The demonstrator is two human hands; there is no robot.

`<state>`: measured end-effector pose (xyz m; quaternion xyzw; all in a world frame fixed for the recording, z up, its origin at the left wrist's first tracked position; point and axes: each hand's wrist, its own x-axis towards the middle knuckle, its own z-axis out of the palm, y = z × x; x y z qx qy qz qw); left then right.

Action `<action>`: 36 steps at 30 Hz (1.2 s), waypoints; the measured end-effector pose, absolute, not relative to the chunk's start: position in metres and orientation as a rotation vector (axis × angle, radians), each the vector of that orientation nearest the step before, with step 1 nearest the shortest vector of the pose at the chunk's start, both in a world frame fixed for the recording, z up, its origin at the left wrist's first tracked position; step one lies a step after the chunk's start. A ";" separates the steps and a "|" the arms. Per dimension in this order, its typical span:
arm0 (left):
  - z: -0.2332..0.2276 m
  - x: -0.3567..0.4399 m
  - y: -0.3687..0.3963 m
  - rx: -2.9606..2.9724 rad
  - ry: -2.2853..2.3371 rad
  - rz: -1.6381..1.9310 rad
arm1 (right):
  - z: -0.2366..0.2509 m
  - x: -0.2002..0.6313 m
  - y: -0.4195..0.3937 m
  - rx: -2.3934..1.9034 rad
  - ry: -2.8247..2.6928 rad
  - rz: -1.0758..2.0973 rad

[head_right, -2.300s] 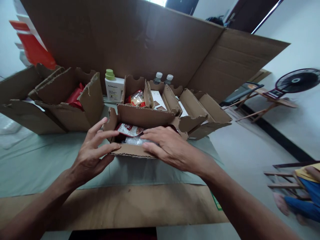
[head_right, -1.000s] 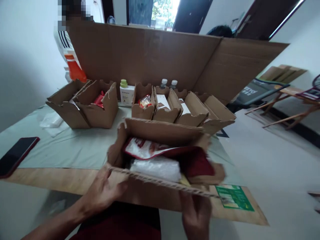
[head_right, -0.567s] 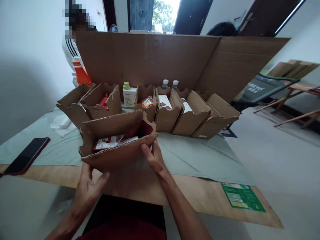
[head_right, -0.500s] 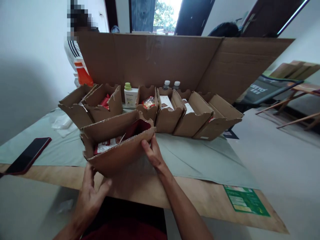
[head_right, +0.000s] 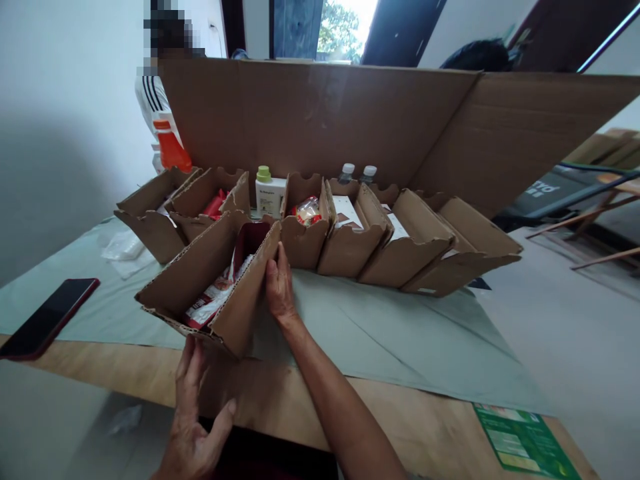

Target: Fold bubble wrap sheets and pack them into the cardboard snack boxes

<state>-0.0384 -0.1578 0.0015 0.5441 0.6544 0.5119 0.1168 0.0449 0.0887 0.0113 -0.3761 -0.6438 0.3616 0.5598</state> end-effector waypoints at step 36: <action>0.000 -0.054 -0.118 1.591 1.687 1.513 | 0.048 0.030 0.078 -0.821 -1.556 0.605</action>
